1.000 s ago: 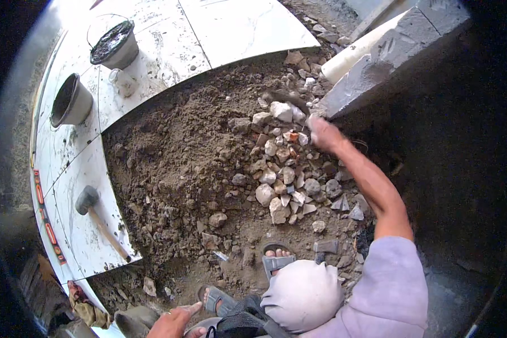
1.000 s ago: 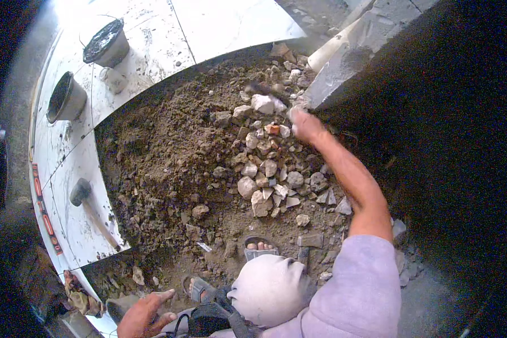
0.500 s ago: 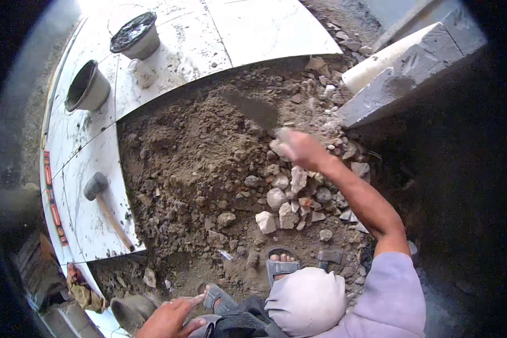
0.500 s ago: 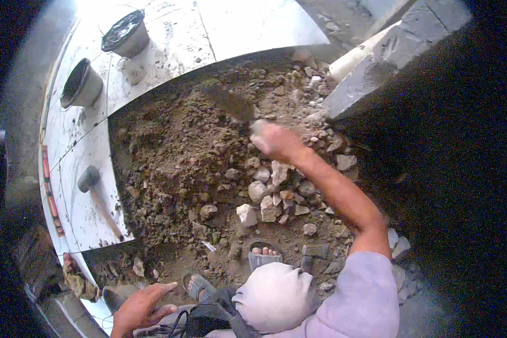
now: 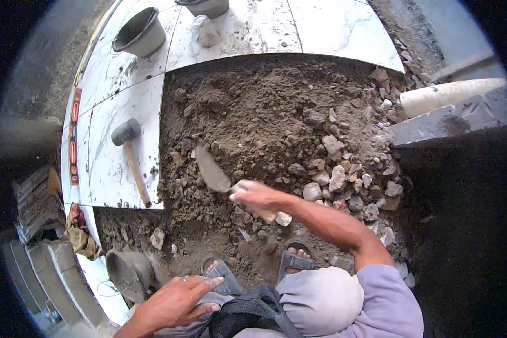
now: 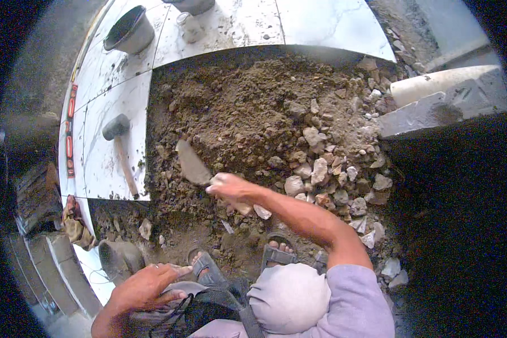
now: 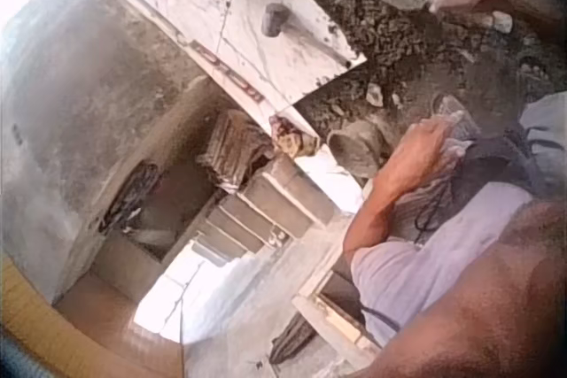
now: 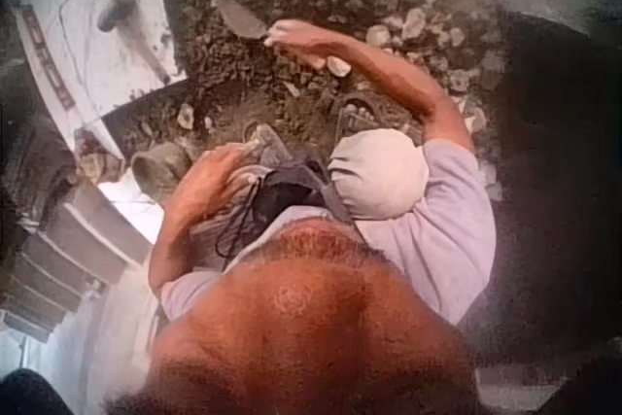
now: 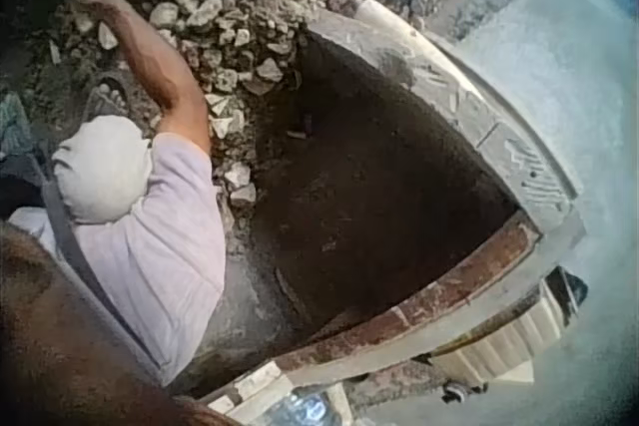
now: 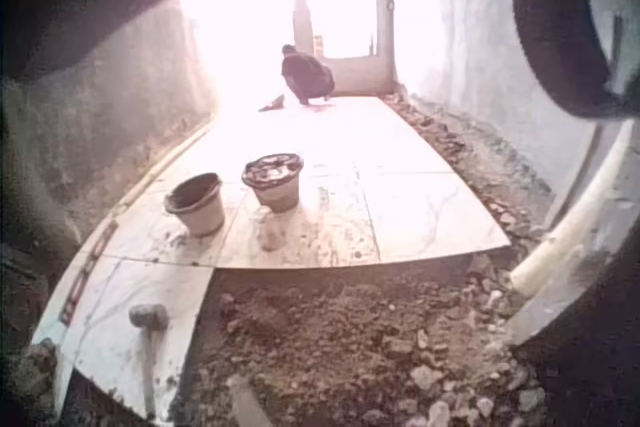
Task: The person uses a small axe and a trowel to break apart and clear stones and dirt from a section of a floor. They use their hands to move pieces of rubble into a nearby hole in the ground.
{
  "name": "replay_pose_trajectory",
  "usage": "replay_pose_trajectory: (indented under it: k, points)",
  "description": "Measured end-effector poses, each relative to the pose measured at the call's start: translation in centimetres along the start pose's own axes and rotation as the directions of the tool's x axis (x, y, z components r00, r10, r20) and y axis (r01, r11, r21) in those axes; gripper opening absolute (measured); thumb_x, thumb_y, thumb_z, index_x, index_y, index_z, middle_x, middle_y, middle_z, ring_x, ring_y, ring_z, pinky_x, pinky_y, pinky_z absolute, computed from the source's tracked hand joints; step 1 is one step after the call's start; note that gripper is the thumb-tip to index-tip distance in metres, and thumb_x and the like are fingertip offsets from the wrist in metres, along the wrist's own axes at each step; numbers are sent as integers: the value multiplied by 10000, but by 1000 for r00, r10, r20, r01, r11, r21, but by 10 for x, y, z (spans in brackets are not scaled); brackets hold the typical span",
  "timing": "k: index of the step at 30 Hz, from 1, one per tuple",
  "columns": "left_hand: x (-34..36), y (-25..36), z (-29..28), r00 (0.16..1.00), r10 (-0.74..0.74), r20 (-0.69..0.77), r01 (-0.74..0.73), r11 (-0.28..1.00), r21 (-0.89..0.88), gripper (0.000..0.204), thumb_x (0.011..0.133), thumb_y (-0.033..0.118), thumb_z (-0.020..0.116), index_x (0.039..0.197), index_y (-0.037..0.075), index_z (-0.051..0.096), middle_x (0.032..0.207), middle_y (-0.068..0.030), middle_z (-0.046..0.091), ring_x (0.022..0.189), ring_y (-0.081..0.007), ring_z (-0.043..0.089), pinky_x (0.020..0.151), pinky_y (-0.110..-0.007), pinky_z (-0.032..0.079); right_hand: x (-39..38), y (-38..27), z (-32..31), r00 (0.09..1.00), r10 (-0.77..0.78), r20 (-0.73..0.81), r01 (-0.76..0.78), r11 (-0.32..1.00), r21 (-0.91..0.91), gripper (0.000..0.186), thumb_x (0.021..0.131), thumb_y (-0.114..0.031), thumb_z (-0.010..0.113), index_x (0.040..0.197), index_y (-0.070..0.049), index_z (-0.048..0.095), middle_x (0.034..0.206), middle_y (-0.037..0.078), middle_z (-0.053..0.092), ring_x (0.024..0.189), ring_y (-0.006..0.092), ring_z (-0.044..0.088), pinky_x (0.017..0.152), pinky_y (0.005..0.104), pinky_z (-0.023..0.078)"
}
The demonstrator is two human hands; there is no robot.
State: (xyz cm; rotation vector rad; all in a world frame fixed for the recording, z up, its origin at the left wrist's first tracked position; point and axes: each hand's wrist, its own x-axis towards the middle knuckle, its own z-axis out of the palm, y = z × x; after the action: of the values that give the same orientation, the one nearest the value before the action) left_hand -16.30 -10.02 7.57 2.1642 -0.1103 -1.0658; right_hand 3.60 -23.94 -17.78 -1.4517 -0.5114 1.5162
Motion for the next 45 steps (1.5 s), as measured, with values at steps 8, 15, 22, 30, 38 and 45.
replay_pose_trajectory:
  k: [8, 15, 22, 30, 38, 45]
  points:
    - [-6, -3, -2, 999, 14, -36, -14, 1000, -3, 539, 921, 387, 521, 1330, 51, 419, 1062, -169, 589, 943, -347, 577, 808, -436, 453, -69, 23, -132, 895, 84, -437, -57, 996, 74, 365, 850, -394, 621, 1016, -73, 576, 802, 42, 580, 641, 154, 572, 500, 333, 497]
    - [-18, 1, 1, 987, -152, 60, 156, 985, -75, 550, 907, 396, 537, 1334, 68, 429, 1223, -193, 545, 1135, -357, 514, 972, -428, 396, -111, 16, -162, 790, 21, -613, 31, 997, 75, 282, 885, -352, 555, 986, -91, 526, 721, -9, 502, 538, 91, 493, 435, 258, 432]
    - [-23, -2, 1, 989, -133, 66, 139, 985, -104, 553, 903, 395, 539, 1346, 85, 418, 1213, -188, 549, 1123, -352, 517, 958, -429, 399, -45, -33, -186, 592, -499, -633, -288, 602, -745, 245, 815, -181, 536, 964, 7, 487, 903, 293, 614, 808, 472, 603, 742, 526, 486]
    - [-38, -7, 8, 997, -62, -42, 59, 997, -57, 541, 912, 401, 531, 1309, 45, 435, 1114, -185, 578, 991, -360, 571, 836, -440, 447, -12, -31, -204, 829, -334, -448, -391, 227, -892, 187, 877, -65, 391, 1051, -4, 418, 899, 267, 631, 818, 439, 625, 690, 512, 504]
    - [-37, -12, 6, 998, -24, -49, 20, 997, -76, 537, 914, 392, 530, 1314, 49, 435, 1152, -168, 568, 1008, -352, 565, 840, -445, 443, -66, 7, -155, 795, -335, -506, -275, 544, -793, 218, 815, -114, 538, 945, -3, 403, 808, 275, 600, 782, 461, 600, 672, 511, 481]
    - [-41, -4, 6, 997, -25, -73, 19, 997, -78, 516, 911, 380, 534, 1310, 64, 446, 1174, -151, 560, 1010, -332, 565, 843, -428, 439, -54, 4, -155, 738, -470, -484, -398, 276, -875, 146, 844, -93, 467, 954, -7, 424, 761, 252, 604, 754, 446, 609, 630, 521, 486]
